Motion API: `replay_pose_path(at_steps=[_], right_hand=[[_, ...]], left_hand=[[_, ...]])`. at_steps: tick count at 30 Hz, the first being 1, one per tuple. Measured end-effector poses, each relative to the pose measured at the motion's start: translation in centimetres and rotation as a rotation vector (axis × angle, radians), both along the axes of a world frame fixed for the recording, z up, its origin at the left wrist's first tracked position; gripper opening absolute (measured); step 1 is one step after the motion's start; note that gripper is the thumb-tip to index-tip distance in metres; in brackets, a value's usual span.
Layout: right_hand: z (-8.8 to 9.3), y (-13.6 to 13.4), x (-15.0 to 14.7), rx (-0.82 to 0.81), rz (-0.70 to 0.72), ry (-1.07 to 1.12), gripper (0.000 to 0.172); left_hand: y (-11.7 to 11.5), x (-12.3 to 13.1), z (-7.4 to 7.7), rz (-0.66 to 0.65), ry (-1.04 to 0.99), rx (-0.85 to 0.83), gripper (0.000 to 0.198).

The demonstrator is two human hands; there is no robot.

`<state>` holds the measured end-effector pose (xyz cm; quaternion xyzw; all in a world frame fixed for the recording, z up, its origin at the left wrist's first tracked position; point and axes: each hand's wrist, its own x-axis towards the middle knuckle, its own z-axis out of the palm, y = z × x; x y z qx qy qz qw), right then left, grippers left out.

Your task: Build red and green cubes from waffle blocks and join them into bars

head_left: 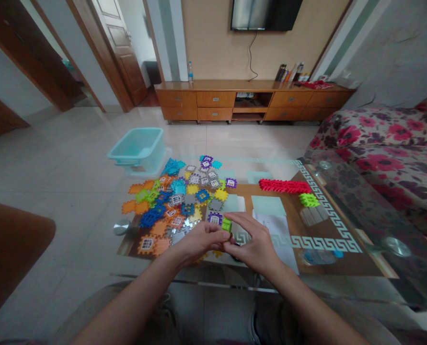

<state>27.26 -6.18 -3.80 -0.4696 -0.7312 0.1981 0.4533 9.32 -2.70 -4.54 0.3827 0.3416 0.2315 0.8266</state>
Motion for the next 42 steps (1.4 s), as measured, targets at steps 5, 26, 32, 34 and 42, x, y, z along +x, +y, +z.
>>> replay_pose_path(at_steps=[5,26,32,34,42], right_hand=[[0.0,-0.2,-0.1,0.011,0.002,0.006,0.057],[0.6,0.2,0.0,-0.123,0.041,0.111,0.058],[1.0,0.3,0.7,-0.04,-0.051,0.027,0.05],[0.9,0.5,1.1,-0.004,-0.056,-0.04,0.049],[-0.7,1.1,2.0,-0.082,-0.039,-0.202,0.055]], left_hand=[[-0.1,0.0,0.2,0.01,-0.012,0.002,0.039],[-0.4,-0.6,-0.7,-0.029,-0.406,-0.224,0.053],[-0.1,-0.3,-0.3,-0.074,-0.378,-0.222,0.051],[0.2,0.0,-0.3,-0.035,-0.325,-0.221,0.046],[0.5,0.9,-0.8,0.241,-0.144,-0.164,0.021]])
